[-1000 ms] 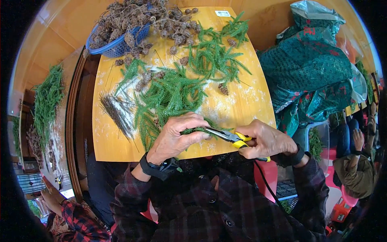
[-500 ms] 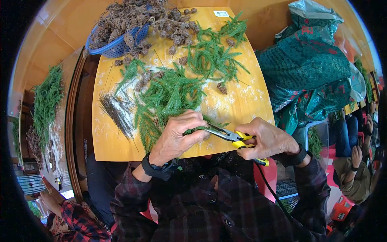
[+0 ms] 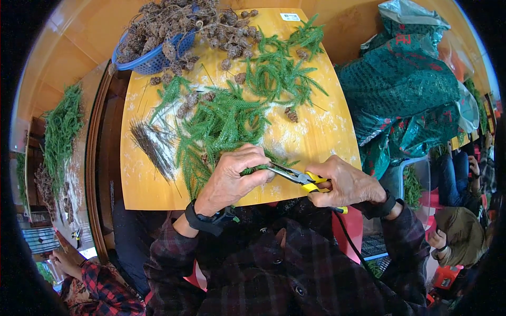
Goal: The person picks up pinecones and green branches from a table, then attaches the pinecones to the branches by hand. Using pliers, the person trims and secures the wire on the assembled pieces before setting them aside.
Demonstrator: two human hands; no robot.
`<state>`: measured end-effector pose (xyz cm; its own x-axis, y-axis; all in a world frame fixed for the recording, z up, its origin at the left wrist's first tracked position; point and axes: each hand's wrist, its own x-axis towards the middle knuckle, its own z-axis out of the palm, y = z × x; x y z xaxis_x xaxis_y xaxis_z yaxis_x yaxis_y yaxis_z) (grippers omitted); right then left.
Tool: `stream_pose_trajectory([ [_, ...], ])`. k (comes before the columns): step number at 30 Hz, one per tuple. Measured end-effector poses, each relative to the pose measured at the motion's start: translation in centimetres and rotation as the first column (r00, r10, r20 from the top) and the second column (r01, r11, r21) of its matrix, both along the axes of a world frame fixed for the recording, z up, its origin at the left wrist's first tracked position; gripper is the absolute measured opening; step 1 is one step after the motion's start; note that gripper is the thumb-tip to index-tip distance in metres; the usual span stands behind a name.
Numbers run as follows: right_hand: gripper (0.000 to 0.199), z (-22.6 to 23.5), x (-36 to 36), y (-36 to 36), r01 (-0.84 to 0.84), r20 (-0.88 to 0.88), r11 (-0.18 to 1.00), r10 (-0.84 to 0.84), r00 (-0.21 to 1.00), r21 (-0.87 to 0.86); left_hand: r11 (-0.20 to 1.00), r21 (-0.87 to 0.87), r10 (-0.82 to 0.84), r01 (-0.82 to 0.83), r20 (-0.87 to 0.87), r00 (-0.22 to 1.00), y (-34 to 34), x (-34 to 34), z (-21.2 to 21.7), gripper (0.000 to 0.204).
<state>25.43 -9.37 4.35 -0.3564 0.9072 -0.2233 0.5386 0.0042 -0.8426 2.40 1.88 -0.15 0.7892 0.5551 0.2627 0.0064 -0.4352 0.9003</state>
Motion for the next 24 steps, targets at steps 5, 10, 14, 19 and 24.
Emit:
stream_pose_trajectory([
  [5,0.015,-0.4,0.2,-0.1,-0.037,0.015,0.999,0.038,0.999,-0.026,0.998,-0.022,-0.062,0.061,-0.06,0.996,0.4,-0.3,0.0,0.016],
  [10,0.013,-0.3,0.3,0.0,-0.035,-0.069,0.989,0.025,0.997,-0.141,0.994,0.012,-0.105,0.106,-0.065,0.992,0.8,-0.2,0.1,0.016],
  [14,0.012,-0.2,0.7,0.0,0.021,-0.097,0.99,-0.035,0.995,-0.138,0.998,-0.021,-0.06,0.06,-0.004,0.998,0.5,-0.3,-0.2,0.016],
  [19,0.016,-0.6,2.8,0.4,0.373,0.091,0.926,-0.377,0.922,0.058,0.863,-0.503,-0.025,0.055,0.067,0.997,0.0,-1.0,0.4,0.018],
  [24,0.025,-3.5,4.3,0.5,0.452,0.302,0.83,-0.545,0.782,0.327,0.854,-0.52,-0.029,0.022,-0.005,1.0,0.1,-1.1,0.2,0.021],
])
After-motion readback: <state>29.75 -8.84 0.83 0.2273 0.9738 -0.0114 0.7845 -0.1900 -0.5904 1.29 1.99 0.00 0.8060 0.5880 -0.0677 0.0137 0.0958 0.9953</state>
